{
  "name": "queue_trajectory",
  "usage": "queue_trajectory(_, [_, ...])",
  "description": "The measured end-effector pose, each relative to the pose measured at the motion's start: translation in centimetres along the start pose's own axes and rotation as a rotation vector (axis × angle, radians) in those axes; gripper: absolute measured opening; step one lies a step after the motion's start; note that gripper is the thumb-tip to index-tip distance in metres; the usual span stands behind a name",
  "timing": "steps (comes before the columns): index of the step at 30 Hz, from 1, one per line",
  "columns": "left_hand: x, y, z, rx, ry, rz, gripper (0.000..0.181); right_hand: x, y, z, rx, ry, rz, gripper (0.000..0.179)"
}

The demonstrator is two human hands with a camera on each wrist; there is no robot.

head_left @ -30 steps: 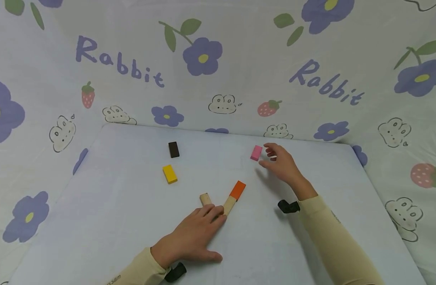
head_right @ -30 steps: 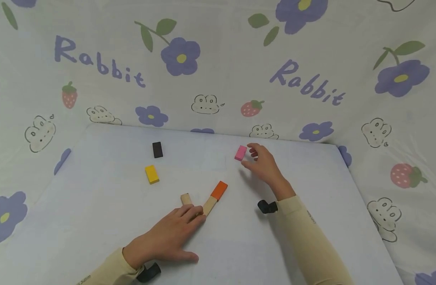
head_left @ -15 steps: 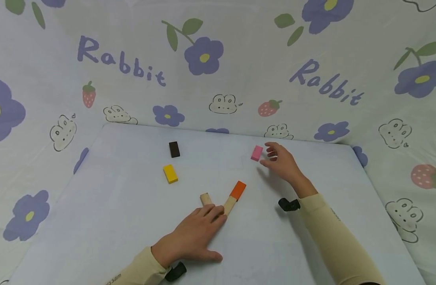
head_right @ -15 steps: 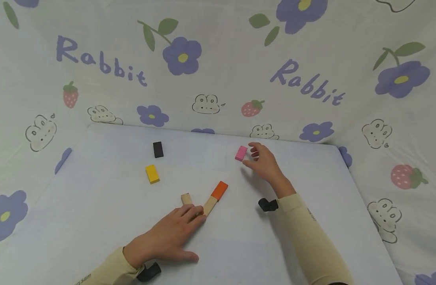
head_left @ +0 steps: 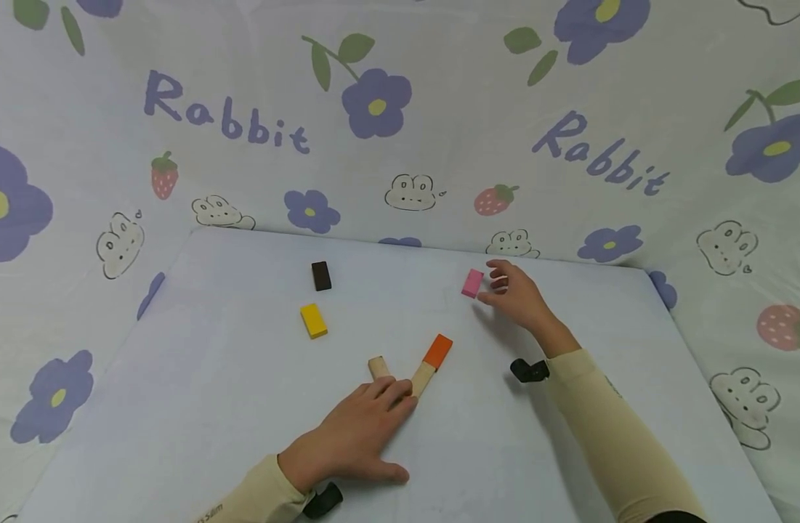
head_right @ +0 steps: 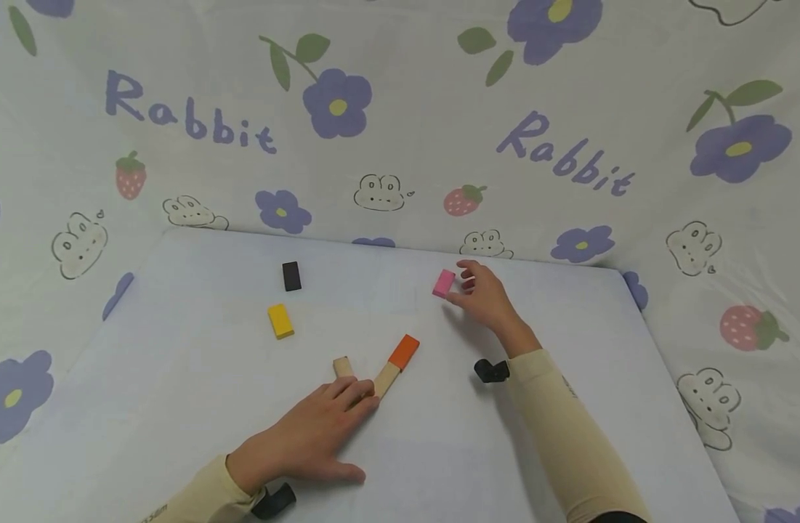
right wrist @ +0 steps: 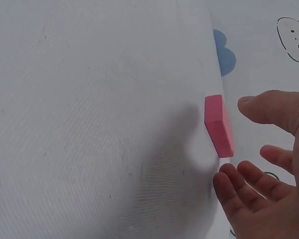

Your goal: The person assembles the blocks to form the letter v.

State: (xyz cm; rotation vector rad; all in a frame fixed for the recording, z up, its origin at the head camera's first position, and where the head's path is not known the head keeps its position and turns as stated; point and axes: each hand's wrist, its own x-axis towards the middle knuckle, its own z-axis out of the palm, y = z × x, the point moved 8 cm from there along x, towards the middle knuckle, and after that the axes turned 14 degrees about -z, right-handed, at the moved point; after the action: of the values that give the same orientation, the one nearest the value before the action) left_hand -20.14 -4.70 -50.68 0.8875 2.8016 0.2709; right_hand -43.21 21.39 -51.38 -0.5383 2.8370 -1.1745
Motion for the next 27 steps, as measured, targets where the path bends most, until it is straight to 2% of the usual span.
queue_trajectory(6, [0.0, 0.0, 0.0, -0.004, 0.001, 0.003, 0.095, 0.2, 0.4, 0.4, 0.015, -0.011, 0.01, 0.073])
queue_trajectory(27, [-0.1, -0.3, 0.0, -0.003, -0.004, 0.002, 0.095, 1.3, 0.8, 1.2, -0.063, -0.044, 0.034, 0.067])
